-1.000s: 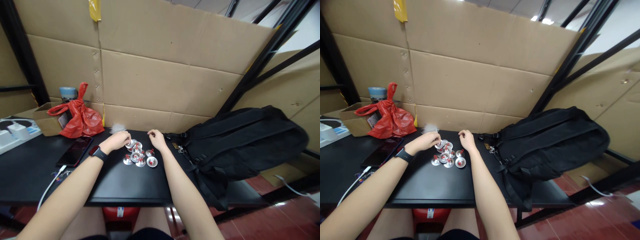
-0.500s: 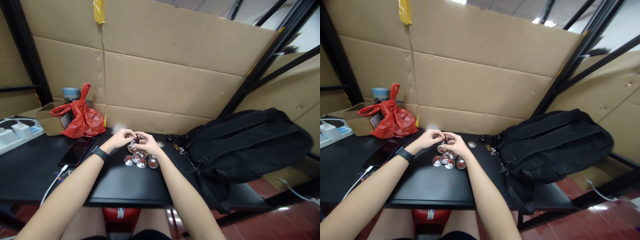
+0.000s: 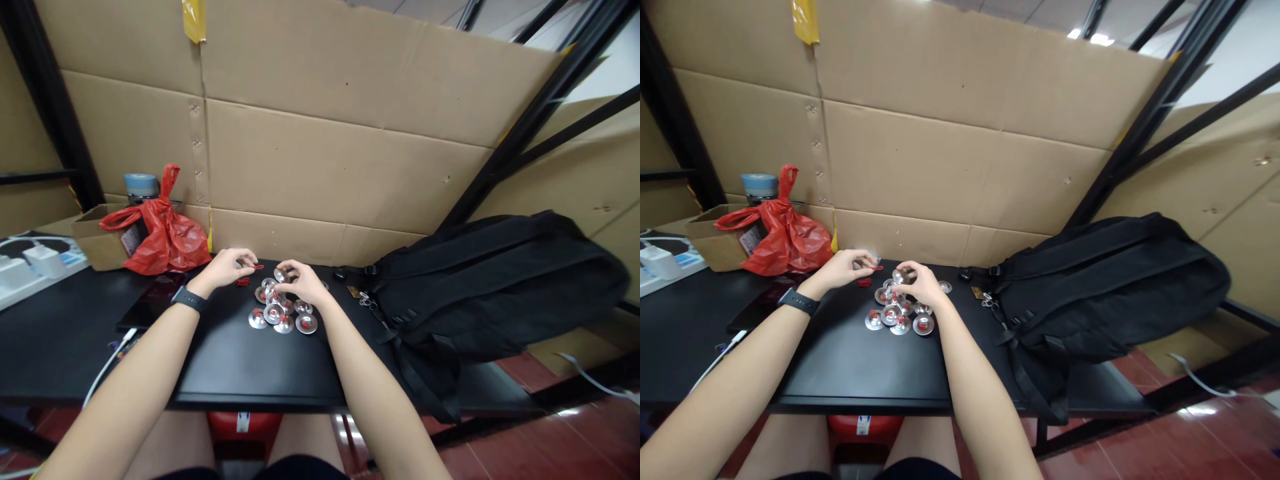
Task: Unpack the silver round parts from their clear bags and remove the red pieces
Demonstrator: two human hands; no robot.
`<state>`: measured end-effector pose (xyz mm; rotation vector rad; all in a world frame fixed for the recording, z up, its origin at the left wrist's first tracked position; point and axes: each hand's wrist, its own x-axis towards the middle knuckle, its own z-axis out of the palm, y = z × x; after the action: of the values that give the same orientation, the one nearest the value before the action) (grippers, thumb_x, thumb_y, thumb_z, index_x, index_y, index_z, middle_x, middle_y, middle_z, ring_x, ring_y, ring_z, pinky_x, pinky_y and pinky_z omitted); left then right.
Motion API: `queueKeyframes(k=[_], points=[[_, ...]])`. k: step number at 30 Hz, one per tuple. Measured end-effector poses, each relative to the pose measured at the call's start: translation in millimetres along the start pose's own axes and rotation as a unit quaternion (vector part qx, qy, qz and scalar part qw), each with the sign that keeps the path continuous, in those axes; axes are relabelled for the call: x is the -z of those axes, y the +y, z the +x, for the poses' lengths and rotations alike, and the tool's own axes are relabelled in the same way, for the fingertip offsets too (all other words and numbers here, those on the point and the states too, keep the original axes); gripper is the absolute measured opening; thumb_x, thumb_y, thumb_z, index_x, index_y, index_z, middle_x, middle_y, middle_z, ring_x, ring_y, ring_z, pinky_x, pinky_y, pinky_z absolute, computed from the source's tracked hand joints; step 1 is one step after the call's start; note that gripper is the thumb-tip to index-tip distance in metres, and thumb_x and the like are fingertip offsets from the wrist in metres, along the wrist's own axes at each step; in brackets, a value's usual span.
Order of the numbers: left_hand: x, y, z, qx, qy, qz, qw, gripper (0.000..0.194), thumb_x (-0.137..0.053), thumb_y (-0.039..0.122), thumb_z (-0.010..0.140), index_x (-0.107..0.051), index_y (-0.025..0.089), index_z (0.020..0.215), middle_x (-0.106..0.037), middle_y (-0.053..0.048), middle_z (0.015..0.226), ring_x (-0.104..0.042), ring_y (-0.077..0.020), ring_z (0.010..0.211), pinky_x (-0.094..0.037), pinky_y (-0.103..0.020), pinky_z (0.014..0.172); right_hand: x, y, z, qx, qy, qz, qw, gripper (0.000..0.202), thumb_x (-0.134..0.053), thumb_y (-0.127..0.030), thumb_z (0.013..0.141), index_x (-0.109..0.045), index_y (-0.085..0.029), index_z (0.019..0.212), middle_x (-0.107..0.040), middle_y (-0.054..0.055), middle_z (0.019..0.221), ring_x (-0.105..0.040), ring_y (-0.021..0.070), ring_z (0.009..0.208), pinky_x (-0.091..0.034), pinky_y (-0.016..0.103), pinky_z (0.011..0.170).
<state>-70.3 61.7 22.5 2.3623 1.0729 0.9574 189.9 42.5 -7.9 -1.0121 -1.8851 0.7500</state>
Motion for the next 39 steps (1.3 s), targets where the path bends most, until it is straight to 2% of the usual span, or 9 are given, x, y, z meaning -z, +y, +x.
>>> queueKeyframes(k=[3, 5, 9, 12, 19, 24, 33, 36, 39], points=[[6.5, -21.7, -2.5, 0.028, -0.021, 0.035, 0.999, 0.025, -0.07, 0.026, 0.075, -0.073, 0.019, 0.099, -0.078, -0.005, 0.09, -0.073, -0.0196, 0.082, -0.054, -0.028, 0.079, 23.9, 15.8, -1.4, -0.03, 0.068, -0.152, 0.986, 0.047, -0.086, -0.035, 0.062, -0.069, -0.021, 0.103, -0.071, 0.006, 0.102, -0.064, 0.019, 0.084, -0.051, 0.034, 0.081], [8.1, -33.1, -4.1, 0.041, -0.043, 0.054, 0.997, 0.022, -0.071, 0.025, 0.073, -0.075, 0.018, 0.094, -0.078, -0.005, 0.088, -0.073, -0.0203, 0.082, -0.054, -0.028, 0.079, 41.7, 28.7, -5.0, -0.075, 0.087, -0.217, 0.969, 0.046, -0.086, -0.032, 0.062, -0.07, -0.021, 0.104, -0.072, 0.006, 0.1, -0.066, 0.0204, 0.089, -0.05, 0.034, 0.084], [7.9, -41.7, -6.3, 0.052, -0.067, 0.064, 0.994, 0.02, -0.073, 0.028, 0.071, -0.076, 0.019, 0.089, -0.078, -0.005, 0.089, -0.074, -0.0212, 0.084, -0.054, -0.027, 0.078, 67.7, 50.7, -14.7, -0.17, 0.091, -0.273, 0.942, 0.045, -0.087, -0.025, 0.059, -0.072, -0.023, 0.102, -0.074, 0.006, 0.098, -0.068, 0.0218, 0.094, -0.049, 0.033, 0.087], [7.7, -39.4, -6.8, 0.054, -0.085, 0.067, 0.993, 0.019, -0.071, 0.029, 0.073, -0.077, 0.019, 0.089, -0.079, -0.004, 0.089, -0.074, -0.0213, 0.084, -0.053, -0.026, 0.078, 74.8, 58.4, -18.3, -0.2, 0.08, -0.274, 0.937, 0.043, -0.087, -0.024, 0.058, -0.073, -0.022, 0.098, -0.075, 0.006, 0.094, -0.07, 0.0223, 0.094, -0.05, 0.032, 0.086], [8.1, -34.2, -7.2, 0.028, -0.099, 0.084, 0.991, 0.017, -0.069, 0.029, 0.076, -0.078, 0.021, 0.088, -0.079, -0.003, 0.087, -0.073, -0.0193, 0.081, -0.051, -0.024, 0.074, 76.7, 61.1, -17.6, -0.22, 0.067, -0.25, 0.941, 0.039, -0.086, -0.017, 0.057, -0.074, -0.018, 0.094, -0.076, 0.006, 0.094, -0.071, 0.02, 0.089, -0.052, 0.028, 0.081], [5.7, -32.2, -7.1, 0.058, -0.11, 0.091, 0.988, 0.022, -0.071, 0.029, 0.074, -0.077, 0.018, 0.092, -0.078, -0.004, 0.089, -0.073, -0.0184, 0.081, -0.051, -0.022, 0.073, 77.4, 63.9, -17.7, -0.231, 0.061, -0.258, 0.936, 0.039, -0.085, -0.013, 0.056, -0.075, -0.018, 0.093, -0.076, 0.006, 0.091, -0.071, 0.0195, 0.088, -0.051, 0.026, 0.081], [1.1, -34.4, -6.1, 0.048, -0.121, 0.116, 0.985, 0.024, -0.074, 0.026, 0.071, -0.078, 0.021, 0.093, -0.078, -0.002, 0.089, -0.071, -0.0182, 0.081, -0.049, -0.022, 0.075, 73.3, 59.4, -16.0, -0.219, 0.05, -0.276, 0.934, 0.03, -0.081, -0.015, 0.064, -0.076, -0.019, 0.094, -0.075, 0.008, 0.097, -0.07, 0.0228, 0.091, -0.051, 0.031, 0.085], [-0.3, -37.1, -5.7, 0.038, -0.116, 0.111, 0.986, 0.023, -0.074, 0.027, 0.071, -0.078, 0.022, 0.093, -0.078, -0.002, 0.089, -0.071, -0.0179, 0.08, -0.049, -0.022, 0.075, 62.2, 47.7, -12.0, -0.172, 0.04, -0.261, 0.949, 0.034, -0.08, -0.022, 0.069, -0.075, -0.022, 0.102, -0.073, 0.007, 0.109, -0.067, 0.022, 0.097, -0.05, 0.032, 0.088], [-2.1, -40.8, -5.0, 0.02, -0.11, 0.113, 0.987, 0.025, -0.075, 0.029, 0.069, -0.078, 0.022, 0.093, -0.078, -0.001, 0.087, -0.071, -0.0172, 0.078, -0.049, -0.021, 0.073, 41.1, 29.5, -7.3, -0.072, -0.045, -0.189, 0.978, 0.032, -0.074, -0.027, 0.077, -0.073, -0.022, 0.109, -0.071, 0.006, 0.111, -0.065, 0.02, 0.096, -0.049, 0.031, 0.085]])
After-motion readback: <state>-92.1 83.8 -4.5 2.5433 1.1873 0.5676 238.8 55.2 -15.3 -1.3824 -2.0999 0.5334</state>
